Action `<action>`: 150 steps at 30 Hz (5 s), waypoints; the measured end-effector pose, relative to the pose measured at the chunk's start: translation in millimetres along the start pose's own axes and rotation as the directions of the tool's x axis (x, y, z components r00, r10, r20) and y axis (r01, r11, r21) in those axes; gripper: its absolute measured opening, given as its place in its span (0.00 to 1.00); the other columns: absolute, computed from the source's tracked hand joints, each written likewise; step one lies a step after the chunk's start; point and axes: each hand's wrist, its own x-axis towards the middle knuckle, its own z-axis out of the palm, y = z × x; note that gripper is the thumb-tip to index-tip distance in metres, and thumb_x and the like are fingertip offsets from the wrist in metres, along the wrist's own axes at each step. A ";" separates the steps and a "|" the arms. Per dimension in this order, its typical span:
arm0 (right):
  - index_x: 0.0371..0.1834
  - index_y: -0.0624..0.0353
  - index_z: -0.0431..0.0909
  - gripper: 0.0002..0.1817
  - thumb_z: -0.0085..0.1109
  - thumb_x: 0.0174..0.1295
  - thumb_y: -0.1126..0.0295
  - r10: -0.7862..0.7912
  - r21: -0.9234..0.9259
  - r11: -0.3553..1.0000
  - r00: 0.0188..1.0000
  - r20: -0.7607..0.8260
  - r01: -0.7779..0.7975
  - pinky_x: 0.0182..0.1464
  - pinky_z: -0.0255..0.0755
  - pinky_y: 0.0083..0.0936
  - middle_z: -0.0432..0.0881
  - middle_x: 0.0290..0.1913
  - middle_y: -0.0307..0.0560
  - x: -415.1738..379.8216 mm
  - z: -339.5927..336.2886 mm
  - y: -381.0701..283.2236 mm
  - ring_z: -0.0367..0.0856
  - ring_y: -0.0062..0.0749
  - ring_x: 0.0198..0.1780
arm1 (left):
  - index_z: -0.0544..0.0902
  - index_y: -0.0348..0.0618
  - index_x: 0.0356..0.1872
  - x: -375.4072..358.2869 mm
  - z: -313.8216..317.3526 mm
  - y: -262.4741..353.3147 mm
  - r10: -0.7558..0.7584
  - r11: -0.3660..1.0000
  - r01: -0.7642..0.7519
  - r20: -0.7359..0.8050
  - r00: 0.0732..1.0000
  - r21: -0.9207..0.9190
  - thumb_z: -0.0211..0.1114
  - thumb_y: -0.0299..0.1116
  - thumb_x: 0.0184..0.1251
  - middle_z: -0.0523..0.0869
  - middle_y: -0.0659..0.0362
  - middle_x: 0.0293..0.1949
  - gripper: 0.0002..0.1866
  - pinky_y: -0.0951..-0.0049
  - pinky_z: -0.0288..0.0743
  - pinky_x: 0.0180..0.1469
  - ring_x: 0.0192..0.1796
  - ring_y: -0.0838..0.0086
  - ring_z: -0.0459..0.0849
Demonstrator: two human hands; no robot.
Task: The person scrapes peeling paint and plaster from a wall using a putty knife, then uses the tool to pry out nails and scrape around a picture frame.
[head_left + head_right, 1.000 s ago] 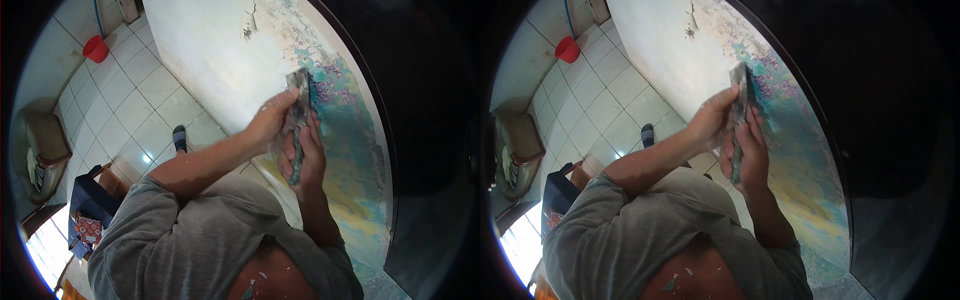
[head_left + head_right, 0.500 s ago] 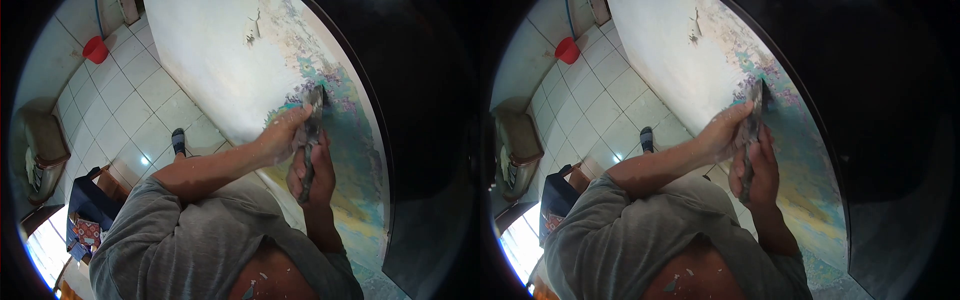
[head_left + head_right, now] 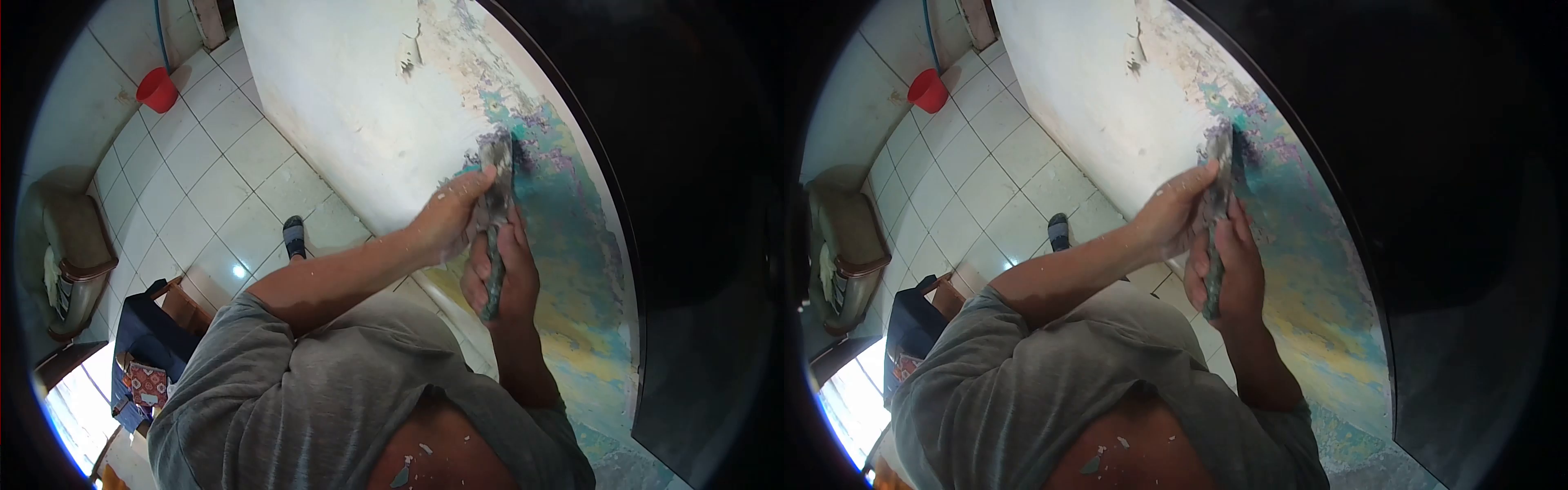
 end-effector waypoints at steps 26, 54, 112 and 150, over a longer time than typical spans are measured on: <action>0.81 0.53 0.50 0.28 0.38 0.80 0.63 0.024 -0.128 0.991 0.999 -0.041 -0.029 0.11 0.62 0.22 0.69 0.23 0.42 21.1 17.3 1.6 0.63 0.26 0.10 | 0.77 0.37 0.54 0.4 -15.1 21.5 -0.004 0.999 0.002 0.056 0.998 0.041 0.53 0.53 0.80 0.86 0.48 0.44 0.25 0.62 0.82 0.55 0.48 0.62 0.87; 0.81 0.52 0.48 0.28 0.36 0.81 0.62 -0.070 0.000 0.998 0.995 0.065 0.070 0.12 0.62 0.21 0.68 0.23 0.42 7.4 8.6 3.7 0.64 0.26 0.10 | 0.78 0.36 0.51 2.5 -10.5 13.2 -0.047 0.994 0.043 0.043 0.998 0.098 0.53 0.52 0.80 0.86 0.46 0.45 0.25 0.63 0.83 0.53 0.46 0.65 0.87; 0.69 0.57 0.63 0.23 0.39 0.80 0.53 0.014 -0.032 0.999 0.999 -0.045 -0.016 0.10 0.60 0.20 0.69 0.22 0.39 3.9 -20.9 16.5 0.64 0.23 0.10 | 0.51 0.49 0.82 -26.0 -2.5 -15.0 0.326 0.503 -0.180 0.008 0.945 0.845 0.63 0.37 0.76 0.77 0.65 0.29 0.40 0.79 0.72 0.40 0.33 0.83 0.75; 0.65 0.56 0.68 0.23 0.43 0.79 0.50 0.010 0.007 1.000 0.999 0.046 -0.010 0.10 0.59 0.20 0.71 0.21 0.37 15.8 -27.1 21.4 0.65 0.22 0.09 | 0.44 0.40 0.82 -17.6 -6.2 -15.3 0.362 0.669 -0.236 -0.031 0.932 0.705 0.59 0.36 0.79 0.79 0.63 0.33 0.41 0.82 0.75 0.38 0.34 0.83 0.77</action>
